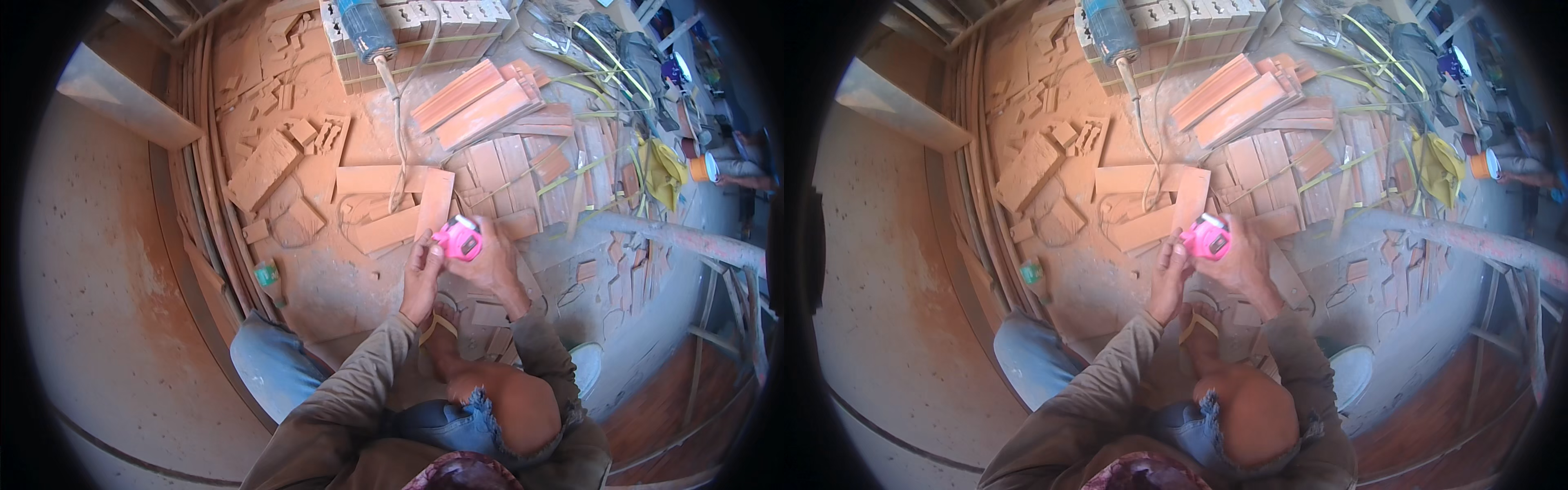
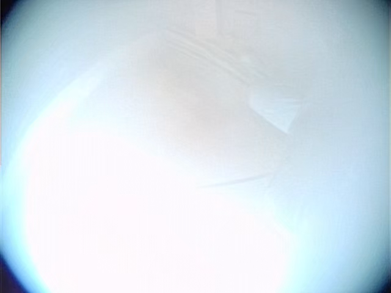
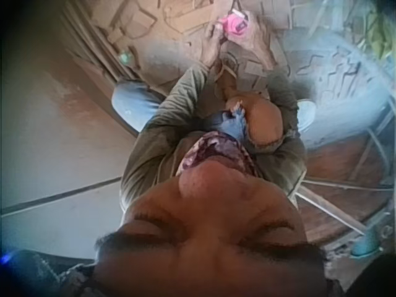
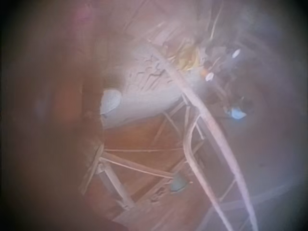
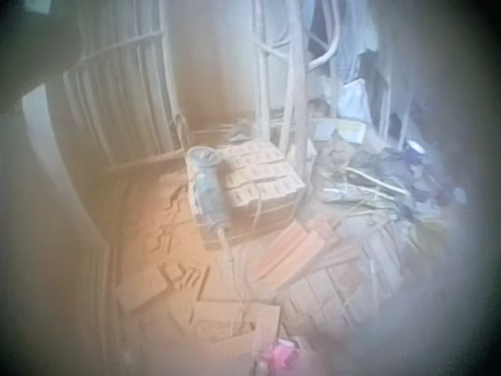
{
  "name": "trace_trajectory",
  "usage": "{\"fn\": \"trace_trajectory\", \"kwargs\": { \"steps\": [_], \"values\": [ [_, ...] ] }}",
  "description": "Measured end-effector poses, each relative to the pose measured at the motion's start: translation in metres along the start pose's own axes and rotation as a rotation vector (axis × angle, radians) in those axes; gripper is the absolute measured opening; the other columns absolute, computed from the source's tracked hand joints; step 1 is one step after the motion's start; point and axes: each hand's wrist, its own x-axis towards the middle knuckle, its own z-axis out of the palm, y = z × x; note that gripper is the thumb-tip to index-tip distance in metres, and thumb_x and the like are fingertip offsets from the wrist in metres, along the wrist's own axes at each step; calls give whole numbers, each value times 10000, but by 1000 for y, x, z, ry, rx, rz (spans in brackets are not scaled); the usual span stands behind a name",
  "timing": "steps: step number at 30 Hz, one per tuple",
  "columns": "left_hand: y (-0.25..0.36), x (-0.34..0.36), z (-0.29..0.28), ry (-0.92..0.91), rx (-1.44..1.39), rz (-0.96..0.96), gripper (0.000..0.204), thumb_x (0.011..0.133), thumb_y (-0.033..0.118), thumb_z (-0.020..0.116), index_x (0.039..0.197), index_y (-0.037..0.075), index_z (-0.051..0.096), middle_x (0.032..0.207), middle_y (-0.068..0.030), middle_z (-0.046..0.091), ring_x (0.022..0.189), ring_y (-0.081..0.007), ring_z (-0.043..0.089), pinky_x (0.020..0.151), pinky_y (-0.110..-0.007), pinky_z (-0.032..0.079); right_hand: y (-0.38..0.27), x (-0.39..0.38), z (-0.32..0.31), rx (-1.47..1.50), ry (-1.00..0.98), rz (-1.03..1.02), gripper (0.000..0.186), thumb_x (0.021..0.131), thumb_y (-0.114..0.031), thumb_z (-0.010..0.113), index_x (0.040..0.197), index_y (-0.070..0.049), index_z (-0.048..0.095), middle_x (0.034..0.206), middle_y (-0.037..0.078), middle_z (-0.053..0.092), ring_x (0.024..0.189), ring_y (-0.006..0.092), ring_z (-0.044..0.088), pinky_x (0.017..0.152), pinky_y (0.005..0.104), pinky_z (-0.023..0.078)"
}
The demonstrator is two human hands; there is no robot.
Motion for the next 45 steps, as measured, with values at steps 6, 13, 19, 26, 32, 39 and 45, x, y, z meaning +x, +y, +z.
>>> {"fn": "trace_trajectory", "kwargs": {
  "steps": [6, 13, 19, 26, 32, 39, 45],
  "values": [
    [-10, 6, -37, 100, -533, -225, 458, 1052, 380, 421, 1294, 31, 591, 1239, -110, 667, 1158, -235, 630, 1031, -425, 481, 27, 6, 0, 259, 38, -35, 615, 851, -481, 744, 1218, -10, 599, 1039, 230, 630, 982, 416, 621, 862, 510, 479],
    [0, -21, -73, 214, -583, -327, 403, 989, 418, 499, 1073, 58, 659, 1031, -100, 716, 984, -264, 679, 933, -439, 527, 143, 68, -70, -209, 538, 390, 281, 987, -122, 533, 1214, 19, 621, 1136, 287, 604, 1083, 470, 596, 913, 530, 464],
    [4, -26, -78, 162, -501, -287, 275, 976, 335, 535, 974, 81, 640, 908, -49, 682, 857, -190, 662, 800, -361, 544, 158, 71, -59, -53, 539, 372, 224, 974, -144, 568, 1103, 28, 634, 966, 233, 649, 942, 410, 644, 849, 469, 499],
    [0, -11, -61, 167, -468, -99, 116, 935, 209, 523, 949, 102, 564, 878, -41, 604, 858, -194, 633, 813, -361, 523, 23, -7, 30, 866, -507, 125, 514, 917, -441, 753, 1137, -4, 597, 1050, 60, 608, 971, 142, 603, 830, 314, 506],
    [17, -10, 10, 233, -384, 36, 20, 910, 108, 498, 924, 106, 483, 850, -15, 517, 800, -134, 551, 773, -311, 485, 6, -12, 24, 1340, -645, 226, 589, 875, -394, 807, 1220, 4, 545, 1133, 80, 596, 1014, 155, 593, 878, 332, 512],
    [33, 4, -4, -43, 70, -84, 99, 956, 106, 668, 1024, 72, 605, 947, -24, 653, 845, -85, 593, 748, -259, 489, 12, 9, -31, 593, -564, 48, 637, 735, -444, 829, 1082, 5, 540, 961, 112, 622, 872, 214, 588, 781, 372, 485],
    [36, 43, -34, -196, 4, -232, 144, 939, 79, 698, 1040, 96, 597, 958, -30, 684, 843, -116, 659, 739, -267, 545, -4, 18, -62, 44, -481, -54, 649, 746, -401, 798, 1193, -1, 550, 1073, 229, 640, 995, 390, 635, 870, 460, 496]
  ]
}}
